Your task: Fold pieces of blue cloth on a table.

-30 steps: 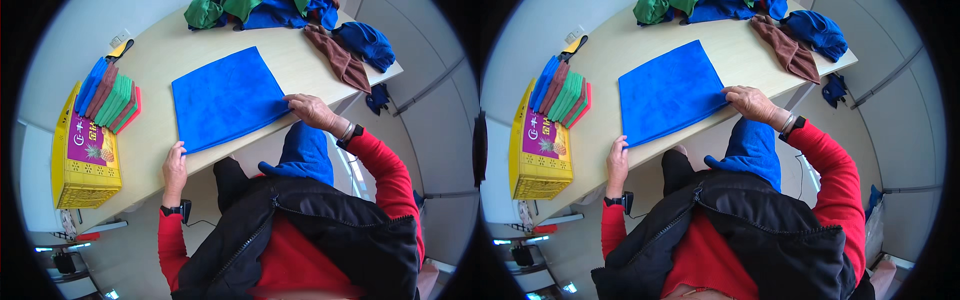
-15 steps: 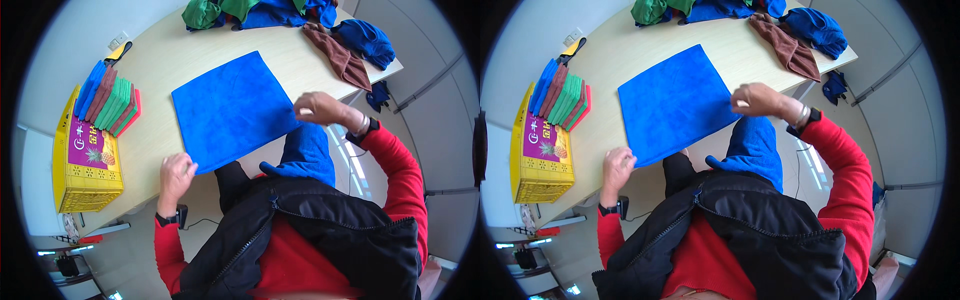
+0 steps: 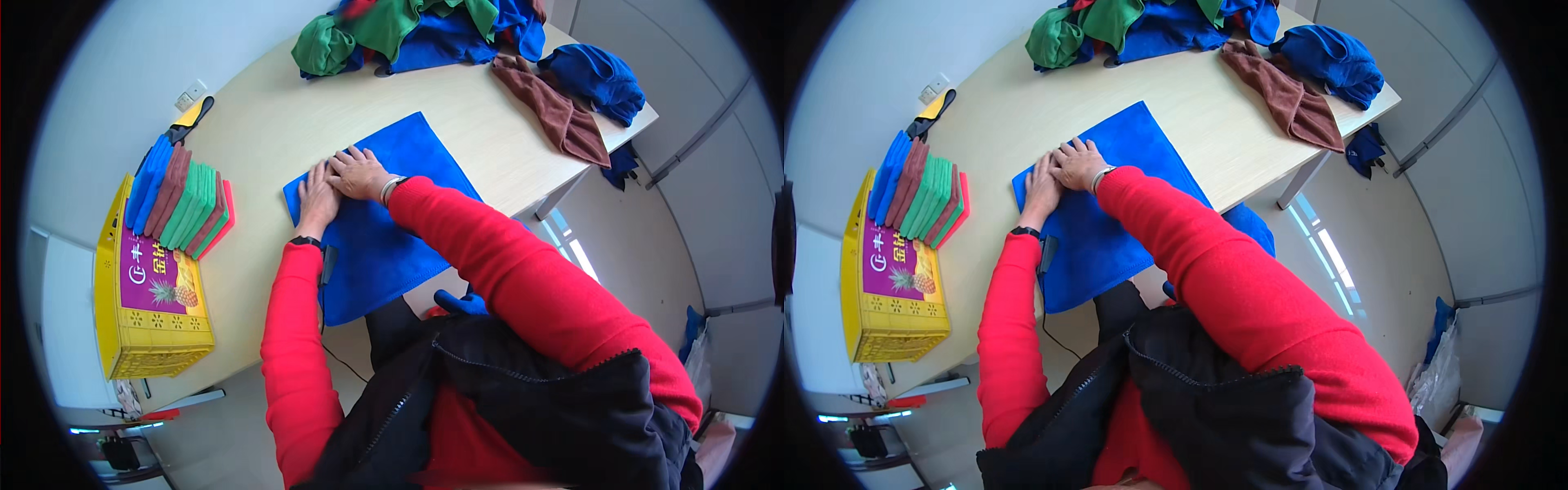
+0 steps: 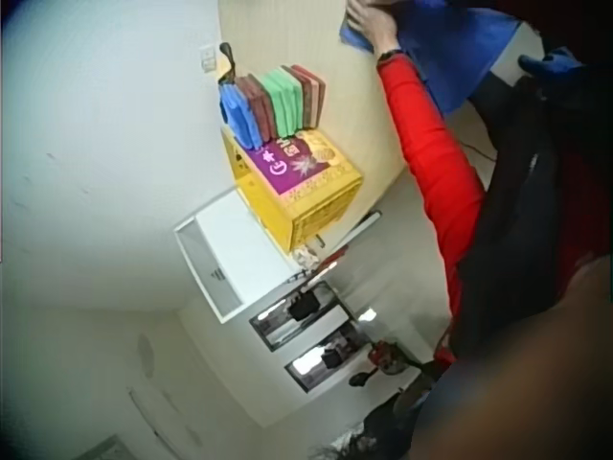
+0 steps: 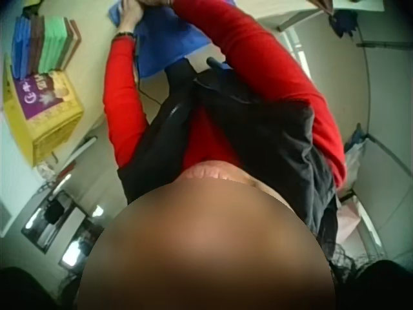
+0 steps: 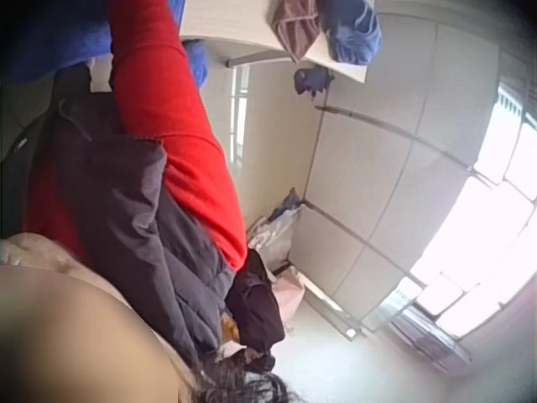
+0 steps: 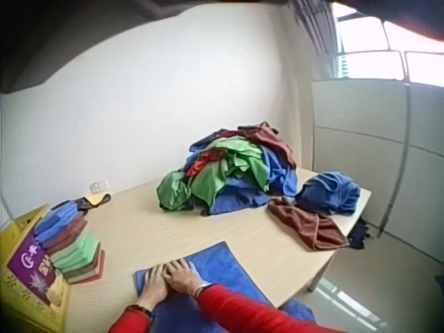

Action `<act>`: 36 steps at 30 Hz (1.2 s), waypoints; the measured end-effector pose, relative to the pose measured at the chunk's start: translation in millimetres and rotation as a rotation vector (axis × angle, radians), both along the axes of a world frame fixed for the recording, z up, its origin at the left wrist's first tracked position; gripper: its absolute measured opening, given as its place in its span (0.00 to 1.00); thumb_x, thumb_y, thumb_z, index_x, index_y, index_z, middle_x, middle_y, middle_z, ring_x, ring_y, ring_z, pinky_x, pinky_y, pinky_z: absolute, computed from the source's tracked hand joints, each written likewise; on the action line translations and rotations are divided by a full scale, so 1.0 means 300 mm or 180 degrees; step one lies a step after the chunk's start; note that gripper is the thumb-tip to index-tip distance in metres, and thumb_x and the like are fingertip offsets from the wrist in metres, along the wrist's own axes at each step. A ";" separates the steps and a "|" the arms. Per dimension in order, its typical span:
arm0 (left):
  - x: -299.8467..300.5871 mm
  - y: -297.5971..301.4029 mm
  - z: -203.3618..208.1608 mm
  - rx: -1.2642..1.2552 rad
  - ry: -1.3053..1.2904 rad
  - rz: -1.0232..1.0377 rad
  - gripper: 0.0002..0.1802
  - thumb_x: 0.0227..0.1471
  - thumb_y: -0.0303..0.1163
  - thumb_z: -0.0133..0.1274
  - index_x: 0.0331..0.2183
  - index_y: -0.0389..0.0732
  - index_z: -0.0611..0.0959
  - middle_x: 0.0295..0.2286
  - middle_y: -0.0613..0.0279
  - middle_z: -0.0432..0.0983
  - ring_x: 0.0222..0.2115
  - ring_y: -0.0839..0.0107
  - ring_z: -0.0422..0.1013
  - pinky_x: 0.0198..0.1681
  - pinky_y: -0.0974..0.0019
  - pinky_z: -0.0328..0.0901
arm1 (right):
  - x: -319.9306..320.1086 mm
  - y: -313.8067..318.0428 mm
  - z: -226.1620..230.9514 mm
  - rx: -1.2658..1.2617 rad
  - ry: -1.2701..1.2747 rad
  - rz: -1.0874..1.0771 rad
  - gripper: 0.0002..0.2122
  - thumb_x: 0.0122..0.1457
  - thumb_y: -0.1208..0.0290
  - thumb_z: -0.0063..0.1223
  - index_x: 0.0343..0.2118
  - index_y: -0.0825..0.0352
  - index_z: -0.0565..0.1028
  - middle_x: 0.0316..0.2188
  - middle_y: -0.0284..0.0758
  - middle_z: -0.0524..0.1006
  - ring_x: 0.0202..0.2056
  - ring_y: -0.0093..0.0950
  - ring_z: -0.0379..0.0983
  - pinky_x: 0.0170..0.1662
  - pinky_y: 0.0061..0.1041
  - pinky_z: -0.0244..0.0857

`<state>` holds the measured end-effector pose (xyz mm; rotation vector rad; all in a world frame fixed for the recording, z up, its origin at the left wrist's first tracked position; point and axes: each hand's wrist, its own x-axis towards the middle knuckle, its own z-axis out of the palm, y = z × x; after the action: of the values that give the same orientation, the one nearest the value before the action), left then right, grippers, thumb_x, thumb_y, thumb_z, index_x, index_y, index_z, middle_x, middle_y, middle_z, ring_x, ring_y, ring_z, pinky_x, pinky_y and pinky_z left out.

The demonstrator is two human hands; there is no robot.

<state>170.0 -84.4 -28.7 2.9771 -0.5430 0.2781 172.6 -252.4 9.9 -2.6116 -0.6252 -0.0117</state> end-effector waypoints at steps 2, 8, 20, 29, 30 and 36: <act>-0.012 0.022 0.023 0.0138 0.0259 0.0453 0.34 0.64 0.51 0.42 0.66 0.48 0.60 0.67 0.54 0.52 0.68 0.55 0.46 0.67 0.38 0.42 | 0.028 -0.042 -0.037 -0.0285 -0.0221 -0.0078 0.28 0.68 0.47 0.36 0.65 0.58 0.63 0.67 0.39 0.60 0.69 0.45 0.50 0.69 0.50 0.43; -0.056 0.112 0.061 -0.0056 0.0472 0.0931 0.35 0.66 0.58 0.33 0.68 0.54 0.58 0.68 0.56 0.48 0.69 0.55 0.42 0.68 0.35 0.36 | 0.106 -0.227 -0.055 -0.0647 -0.0331 -0.0476 0.29 0.68 0.46 0.33 0.67 0.57 0.60 0.69 0.36 0.57 0.71 0.42 0.45 0.71 0.46 0.38; -0.139 0.125 0.118 0.0087 0.0622 0.0977 0.37 0.66 0.59 0.32 0.69 0.52 0.55 0.69 0.54 0.46 0.70 0.53 0.41 0.67 0.35 0.41 | -0.022 -0.589 0.029 -0.1023 0.0299 -0.1545 0.32 0.69 0.45 0.32 0.69 0.60 0.54 0.71 0.40 0.51 0.72 0.45 0.41 0.71 0.51 0.37; -0.467 -0.057 0.092 0.0409 0.0292 0.0563 0.35 0.67 0.55 0.35 0.68 0.50 0.57 0.68 0.53 0.47 0.69 0.50 0.42 0.67 0.35 0.41 | -0.440 -0.108 -0.008 -0.0356 -0.0408 0.0056 0.31 0.68 0.46 0.37 0.66 0.63 0.60 0.70 0.41 0.55 0.71 0.45 0.45 0.70 0.51 0.38; -0.482 -0.061 0.085 0.0331 0.0292 0.0593 0.35 0.67 0.56 0.34 0.68 0.50 0.57 0.68 0.53 0.47 0.69 0.50 0.42 0.67 0.35 0.40 | -0.436 -0.116 -0.019 -0.0335 -0.0392 0.0050 0.31 0.68 0.46 0.37 0.66 0.63 0.60 0.70 0.41 0.55 0.71 0.45 0.45 0.70 0.51 0.38; -0.583 0.034 0.077 0.0170 0.0310 0.0670 0.35 0.67 0.56 0.32 0.68 0.50 0.58 0.68 0.52 0.48 0.69 0.50 0.42 0.67 0.37 0.40 | -0.416 -0.271 -0.009 -0.0740 -0.0455 -0.0344 0.31 0.69 0.45 0.33 0.68 0.60 0.58 0.70 0.40 0.53 0.71 0.45 0.44 0.71 0.51 0.36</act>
<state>-4.7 -74.1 -5.6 3.0822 -0.2301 0.1359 47.9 -333.5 7.1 -2.8869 -0.5624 -0.1703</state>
